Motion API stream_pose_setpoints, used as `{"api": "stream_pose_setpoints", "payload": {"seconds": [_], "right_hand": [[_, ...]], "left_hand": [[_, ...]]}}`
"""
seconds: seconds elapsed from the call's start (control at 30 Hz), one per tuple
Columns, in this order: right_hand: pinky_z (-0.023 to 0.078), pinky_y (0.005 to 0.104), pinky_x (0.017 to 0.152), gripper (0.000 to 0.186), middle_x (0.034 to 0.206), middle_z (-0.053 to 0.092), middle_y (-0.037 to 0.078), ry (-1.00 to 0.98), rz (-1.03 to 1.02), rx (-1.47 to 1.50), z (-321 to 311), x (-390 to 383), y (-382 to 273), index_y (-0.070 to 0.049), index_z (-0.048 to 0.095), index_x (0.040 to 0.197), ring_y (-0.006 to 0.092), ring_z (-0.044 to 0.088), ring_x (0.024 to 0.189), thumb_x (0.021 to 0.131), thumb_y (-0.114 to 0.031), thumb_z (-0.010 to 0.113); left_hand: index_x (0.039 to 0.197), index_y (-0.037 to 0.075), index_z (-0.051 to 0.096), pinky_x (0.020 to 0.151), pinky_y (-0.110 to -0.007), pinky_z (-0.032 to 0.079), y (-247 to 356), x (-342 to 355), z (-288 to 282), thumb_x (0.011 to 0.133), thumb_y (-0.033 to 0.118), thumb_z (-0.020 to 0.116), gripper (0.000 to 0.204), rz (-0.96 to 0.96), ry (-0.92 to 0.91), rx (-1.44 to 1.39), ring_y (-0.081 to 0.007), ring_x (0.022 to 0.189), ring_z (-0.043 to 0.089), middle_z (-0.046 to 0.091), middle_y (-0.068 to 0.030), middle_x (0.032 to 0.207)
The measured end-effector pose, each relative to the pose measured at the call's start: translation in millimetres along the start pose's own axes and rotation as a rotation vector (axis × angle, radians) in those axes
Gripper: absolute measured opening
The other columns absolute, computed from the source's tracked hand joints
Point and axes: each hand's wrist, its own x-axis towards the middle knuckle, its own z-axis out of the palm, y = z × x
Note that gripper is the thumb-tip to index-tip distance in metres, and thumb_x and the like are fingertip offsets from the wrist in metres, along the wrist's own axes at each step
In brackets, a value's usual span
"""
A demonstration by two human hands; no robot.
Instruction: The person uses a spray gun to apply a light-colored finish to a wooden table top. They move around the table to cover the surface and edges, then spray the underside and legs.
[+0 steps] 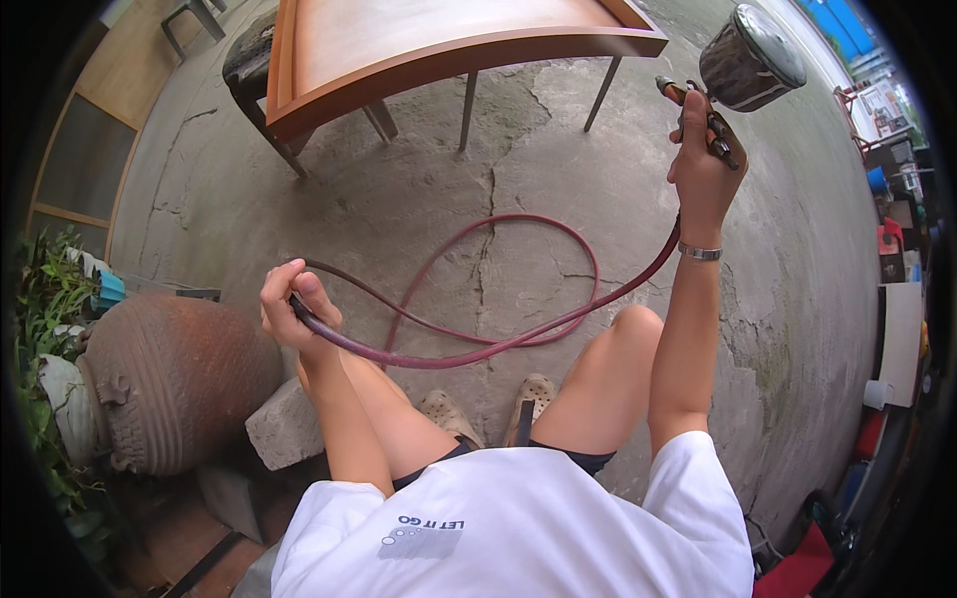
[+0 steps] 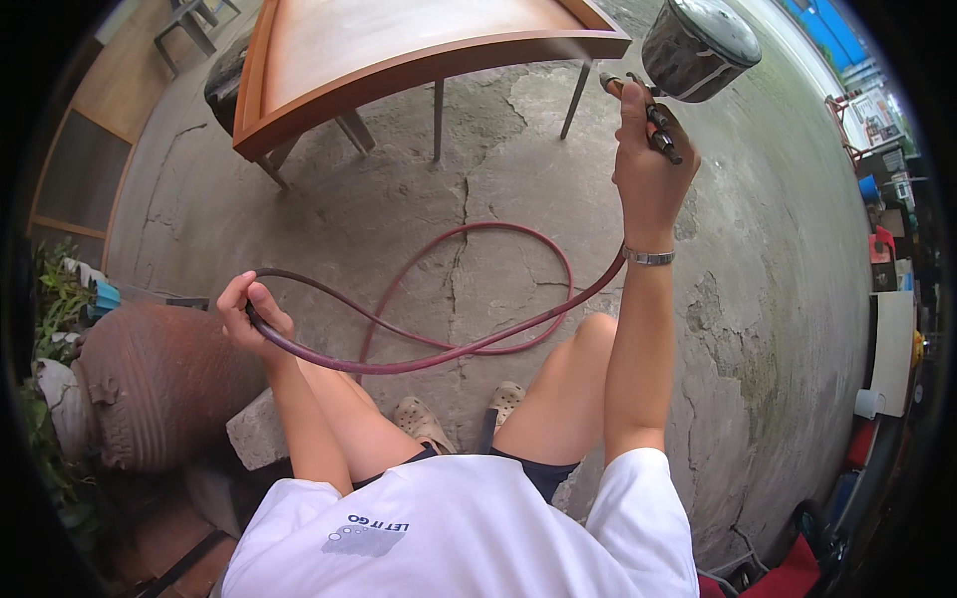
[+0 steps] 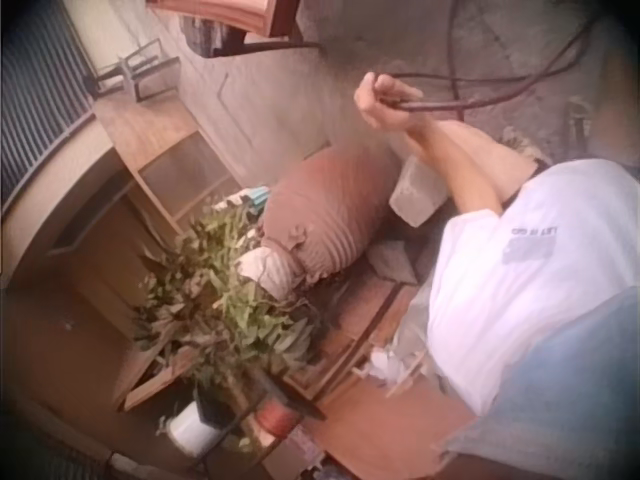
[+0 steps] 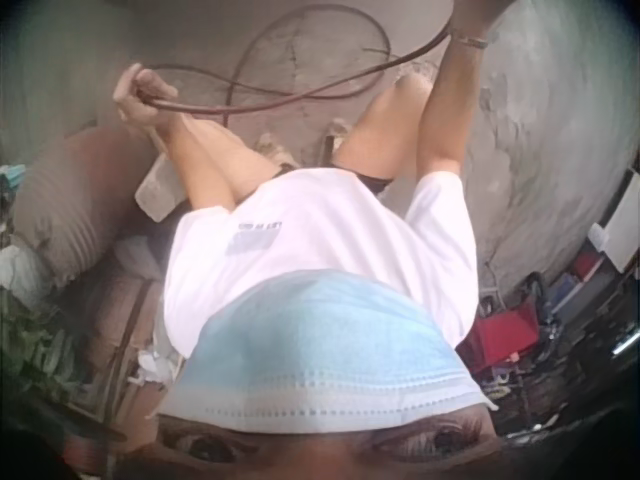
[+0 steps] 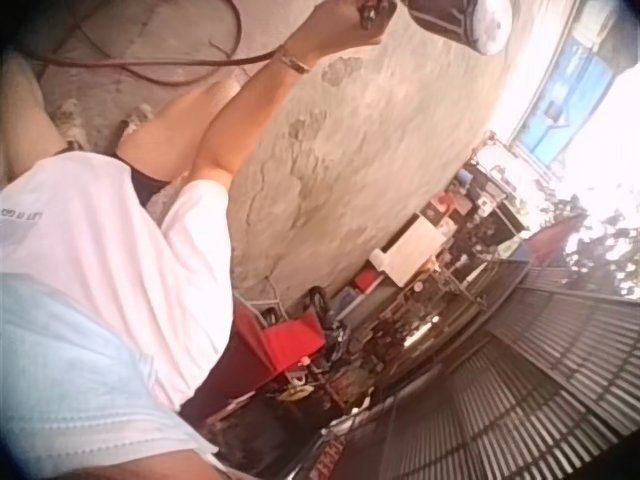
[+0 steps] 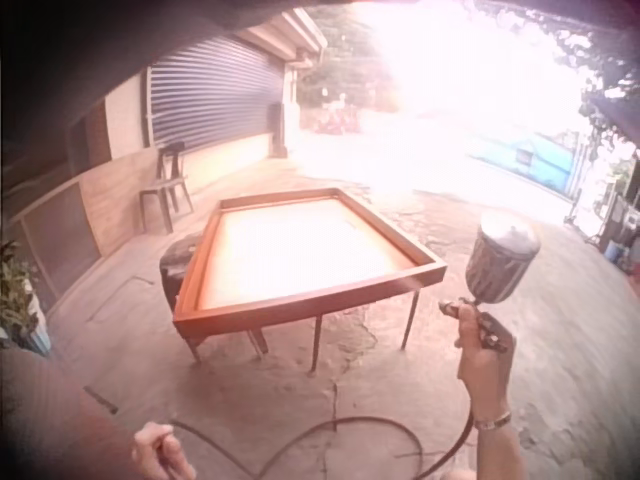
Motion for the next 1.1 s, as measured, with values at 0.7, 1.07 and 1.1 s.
{"api": "stream_pose_setpoints", "payload": {"seconds": [0.7, 1.07, 1.1], "right_hand": [[0.034, 0.022, 0.041, 0.038, 0.067, 0.064, 0.0, -0.063, 0.193, 0.207, 7, -74, -26, -0.003, 0.08, 0.107, 0.0037, 0.05, 0.047, 0.102, -0.039, 0.069], [0.04, 0.0245, 0.053, 0.023, 0.064, 0.058, 0.006, -0.355, -0.06, 0.31, 76, -163, -113, 0.001, 0.074, 0.09, 0.009, 0.047, 0.054, 0.094, -0.021, 0.079], [0.041, 0.0258, 0.053, 0.022, 0.065, 0.059, 0.007, -0.389, -0.07, 0.302, 80, -169, -123, 0.001, 0.074, 0.09, 0.0113, 0.05, 0.054, 0.093, -0.02, 0.079]], "left_hand": [[0.105, -0.002, 0.061, 0.049, -0.026, 0.032, -2, 0, -31, 0.108, 0.032, 0.055, 0.035, -0.063, 0.012, -0.047, -0.0099, 0.051, 0.042, 0.043, -0.0012, 0.058], [0.11, 0.0, 0.06, 0.049, -0.024, 0.032, -29, -9, -91, 0.111, 0.034, 0.048, 0.036, -0.127, 0.071, -0.033, -0.009, 0.053, 0.04, 0.042, 0.0003, 0.062], [0.11, 0.0, 0.06, 0.05, -0.024, 0.033, -31, -10, -95, 0.111, 0.034, 0.047, 0.036, -0.132, 0.077, -0.035, -0.0092, 0.054, 0.041, 0.042, 0.0001, 0.062]]}}
